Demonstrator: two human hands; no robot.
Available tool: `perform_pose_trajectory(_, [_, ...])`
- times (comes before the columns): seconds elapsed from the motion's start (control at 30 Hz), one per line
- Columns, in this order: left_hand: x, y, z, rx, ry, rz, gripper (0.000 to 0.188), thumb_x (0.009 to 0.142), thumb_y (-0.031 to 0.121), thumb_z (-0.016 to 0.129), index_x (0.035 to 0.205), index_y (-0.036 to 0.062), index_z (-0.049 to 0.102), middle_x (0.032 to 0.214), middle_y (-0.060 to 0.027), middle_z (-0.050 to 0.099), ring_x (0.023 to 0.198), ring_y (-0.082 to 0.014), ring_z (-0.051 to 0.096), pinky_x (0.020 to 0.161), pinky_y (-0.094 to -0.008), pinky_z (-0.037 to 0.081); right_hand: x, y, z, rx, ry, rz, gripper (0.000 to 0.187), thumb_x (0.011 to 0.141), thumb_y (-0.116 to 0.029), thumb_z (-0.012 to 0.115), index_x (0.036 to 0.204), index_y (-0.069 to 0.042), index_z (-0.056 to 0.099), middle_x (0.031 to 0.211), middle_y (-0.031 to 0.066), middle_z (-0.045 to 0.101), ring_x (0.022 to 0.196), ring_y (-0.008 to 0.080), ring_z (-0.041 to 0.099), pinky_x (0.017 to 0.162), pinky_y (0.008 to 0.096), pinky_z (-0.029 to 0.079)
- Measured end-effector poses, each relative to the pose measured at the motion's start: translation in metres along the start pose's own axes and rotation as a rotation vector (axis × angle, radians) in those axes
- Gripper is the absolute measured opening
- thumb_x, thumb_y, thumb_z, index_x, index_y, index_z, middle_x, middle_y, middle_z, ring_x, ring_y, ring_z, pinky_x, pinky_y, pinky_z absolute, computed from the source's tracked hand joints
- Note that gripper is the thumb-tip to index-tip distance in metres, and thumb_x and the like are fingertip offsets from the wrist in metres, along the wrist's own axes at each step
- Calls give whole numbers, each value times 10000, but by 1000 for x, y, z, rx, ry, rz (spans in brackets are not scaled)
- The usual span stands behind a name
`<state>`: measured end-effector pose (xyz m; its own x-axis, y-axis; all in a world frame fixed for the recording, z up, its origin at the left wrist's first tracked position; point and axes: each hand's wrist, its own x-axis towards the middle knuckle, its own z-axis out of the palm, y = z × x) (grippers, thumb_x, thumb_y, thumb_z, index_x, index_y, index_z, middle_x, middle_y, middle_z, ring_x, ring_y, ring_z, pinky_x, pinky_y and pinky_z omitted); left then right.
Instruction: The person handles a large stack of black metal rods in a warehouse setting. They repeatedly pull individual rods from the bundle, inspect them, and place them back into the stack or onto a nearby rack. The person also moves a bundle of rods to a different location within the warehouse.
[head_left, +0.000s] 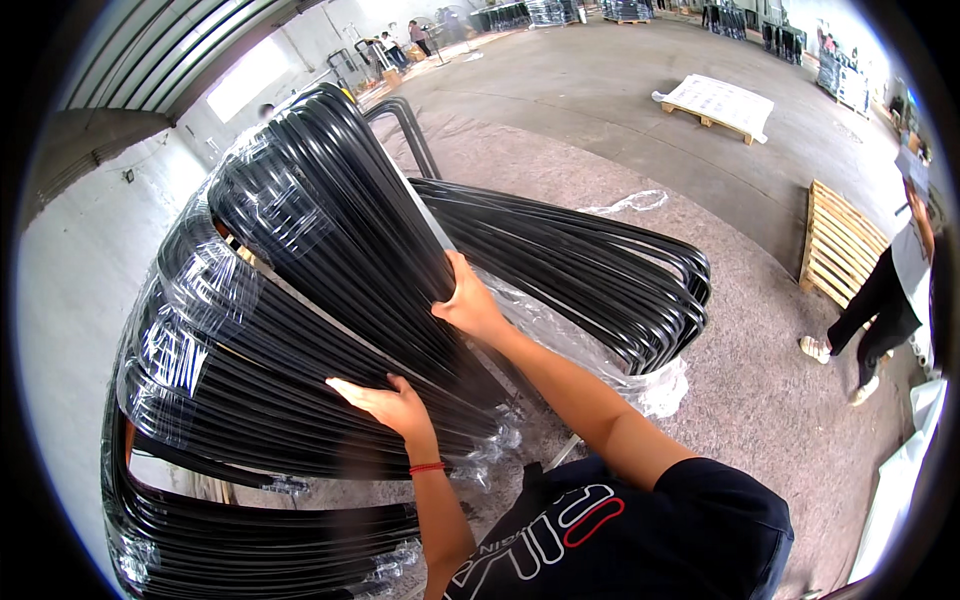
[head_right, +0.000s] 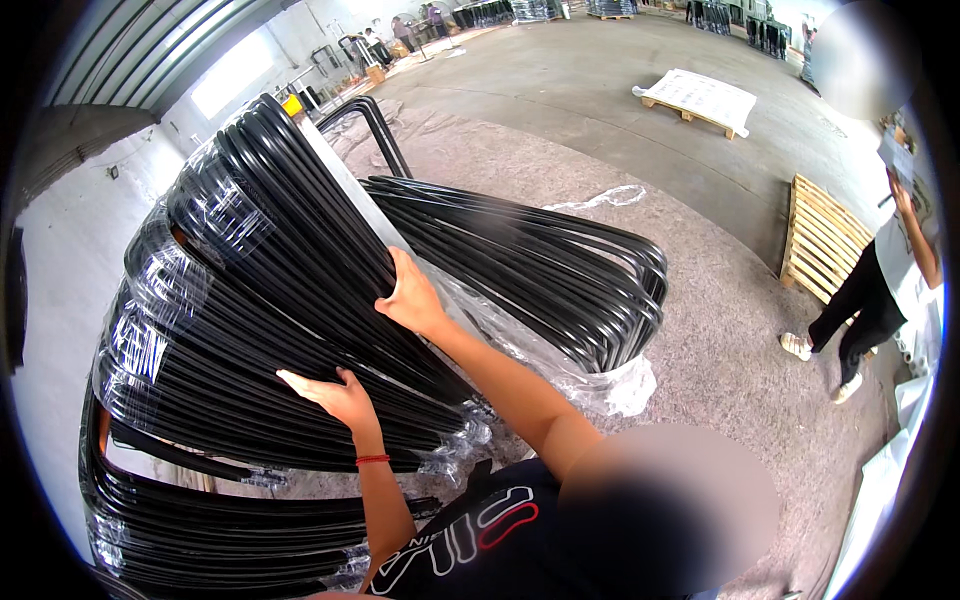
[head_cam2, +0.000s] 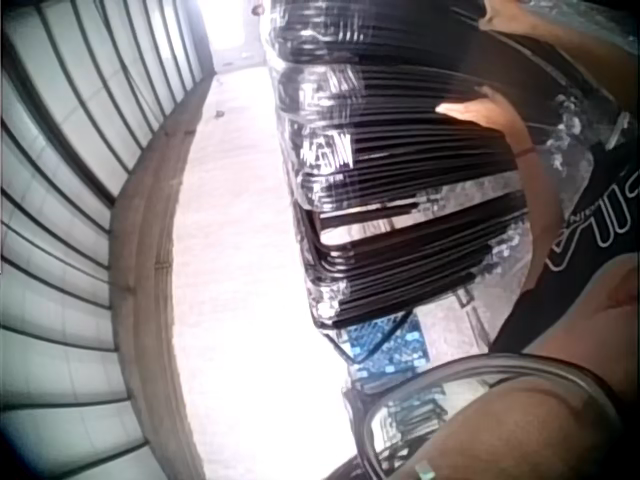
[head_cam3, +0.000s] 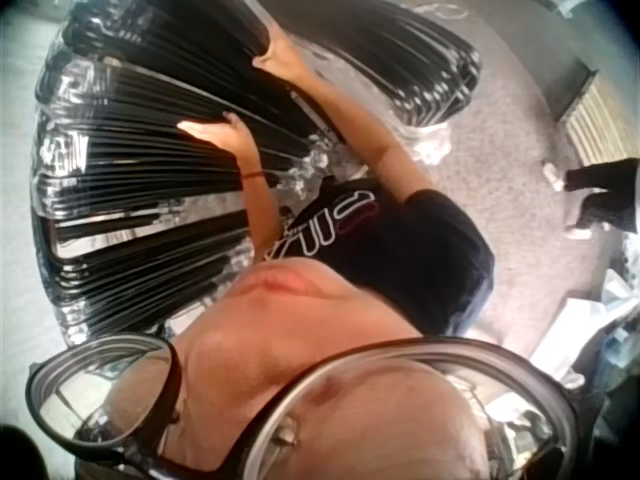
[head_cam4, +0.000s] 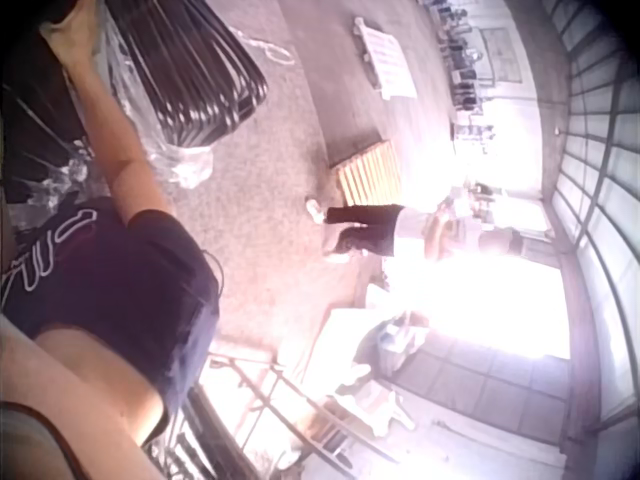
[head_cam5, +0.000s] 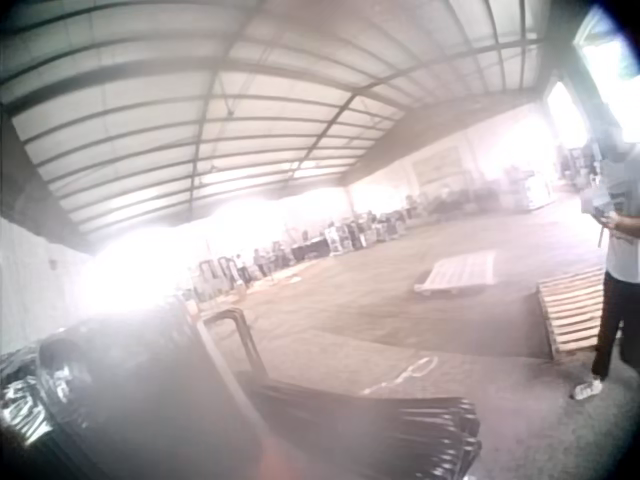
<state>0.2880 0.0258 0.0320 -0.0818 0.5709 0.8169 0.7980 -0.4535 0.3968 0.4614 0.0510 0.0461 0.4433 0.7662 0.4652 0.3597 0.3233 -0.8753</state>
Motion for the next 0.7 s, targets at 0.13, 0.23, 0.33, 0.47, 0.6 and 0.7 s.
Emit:
perform_pose_trajectory(0.13, [0, 1, -1, -10, -3, 1, 823, 701, -73, 534, 1327, -81, -1, 1378, -270, 62, 1280, -398, 123, 1056, -439, 190, 3, 8, 2, 39, -21, -21, 774, 583, -144, 665, 1249, -15, 293, 1215, 194, 414, 1120, 348, 418, 926, 374, 363])
perform_pose_trajectory(0.23, [0, 0, -1, -23, 18, 1, 804, 695, -47, 535, 1321, -99, 33, 1377, -279, 88, 1275, -397, 150, 1055, -429, 183, 3, 8, 3, 36, -4, -48, 761, 584, -140, 657, 1242, -12, 298, 1210, 195, 415, 1122, 348, 415, 927, 372, 360])
perform_pose_trajectory(0.33, [-1, -1, 1, -14, 31, 1, 798, 691, -36, 536, 1318, -106, 47, 1376, -282, 100, 1272, -396, 164, 1053, -426, 180, 2, 7, 1, 35, -10, -52, 757, 583, -137, 652, 1241, -10, 298, 1211, 195, 413, 1124, 347, 413, 931, 371, 357])
perform_pose_trajectory(0.47, [-1, -3, 3, -10, 37, 6, 805, 687, -37, 540, 1320, -102, 48, 1375, -282, 101, 1272, -395, 166, 1053, -428, 179, 2, 4, 1, 15, -4, -54, 758, 582, -137, 651, 1240, -5, 298, 1210, 198, 410, 1124, 347, 412, 932, 371, 356])
perform_pose_trajectory(0.6, [0, 1, 1, -32, 14, -12, 811, 694, -54, 535, 1324, -92, 26, 1379, -274, 75, 1281, -391, 129, 1057, -431, 175, 0, 2, 0, 3, 14, -50, 754, 583, -139, 645, 1238, -2, 298, 1206, 199, 411, 1121, 347, 413, 931, 371, 357])
perform_pose_trajectory(0.7, [-1, -3, 2, -24, 31, -2, 798, 695, -28, 536, 1322, -99, 47, 1377, -278, 95, 1278, -392, 146, 1056, -428, 172, 0, 1, -1, 8, 3, -56, 752, 585, -141, 643, 1238, -1, 298, 1207, 197, 409, 1119, 347, 414, 930, 372, 358])
